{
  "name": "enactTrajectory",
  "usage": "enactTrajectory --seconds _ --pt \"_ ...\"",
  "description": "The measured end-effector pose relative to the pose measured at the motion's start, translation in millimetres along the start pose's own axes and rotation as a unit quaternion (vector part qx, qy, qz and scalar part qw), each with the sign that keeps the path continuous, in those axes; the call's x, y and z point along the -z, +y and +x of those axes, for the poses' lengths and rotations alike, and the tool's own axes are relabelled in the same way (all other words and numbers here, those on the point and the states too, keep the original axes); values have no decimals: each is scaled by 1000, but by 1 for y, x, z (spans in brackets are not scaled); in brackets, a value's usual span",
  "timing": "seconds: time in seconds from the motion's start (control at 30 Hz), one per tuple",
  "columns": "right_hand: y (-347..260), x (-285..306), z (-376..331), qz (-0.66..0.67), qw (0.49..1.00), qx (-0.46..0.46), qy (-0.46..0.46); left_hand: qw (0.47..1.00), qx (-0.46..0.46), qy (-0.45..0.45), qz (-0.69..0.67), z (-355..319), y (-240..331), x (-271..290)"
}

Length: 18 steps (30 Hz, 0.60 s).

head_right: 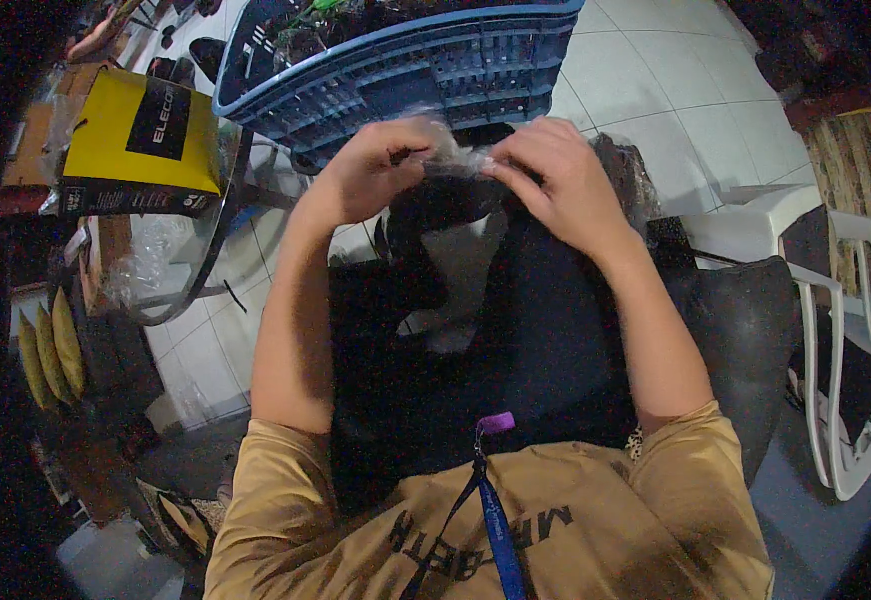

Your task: Inspecting and handling manufactured shoes wrapped in plastic.

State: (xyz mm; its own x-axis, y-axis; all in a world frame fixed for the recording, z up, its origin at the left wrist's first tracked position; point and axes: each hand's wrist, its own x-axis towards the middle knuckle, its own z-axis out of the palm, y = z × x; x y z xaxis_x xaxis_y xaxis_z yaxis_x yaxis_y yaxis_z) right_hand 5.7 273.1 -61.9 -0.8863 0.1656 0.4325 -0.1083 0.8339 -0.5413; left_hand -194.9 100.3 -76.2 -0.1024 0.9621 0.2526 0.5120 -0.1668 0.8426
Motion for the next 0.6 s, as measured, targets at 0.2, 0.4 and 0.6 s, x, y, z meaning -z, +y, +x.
enactTrajectory --seconds 0.2,0.4,0.6 --pt "-5 7 20 100 993 57 17 994 99 -8 -56 4 6 9" --pt "-27 69 25 122 985 67 103 982 -87 124 -114 17 80 -10" --pt "-55 151 -103 112 992 5 59 975 -202 -1 -95 19 167 -116"
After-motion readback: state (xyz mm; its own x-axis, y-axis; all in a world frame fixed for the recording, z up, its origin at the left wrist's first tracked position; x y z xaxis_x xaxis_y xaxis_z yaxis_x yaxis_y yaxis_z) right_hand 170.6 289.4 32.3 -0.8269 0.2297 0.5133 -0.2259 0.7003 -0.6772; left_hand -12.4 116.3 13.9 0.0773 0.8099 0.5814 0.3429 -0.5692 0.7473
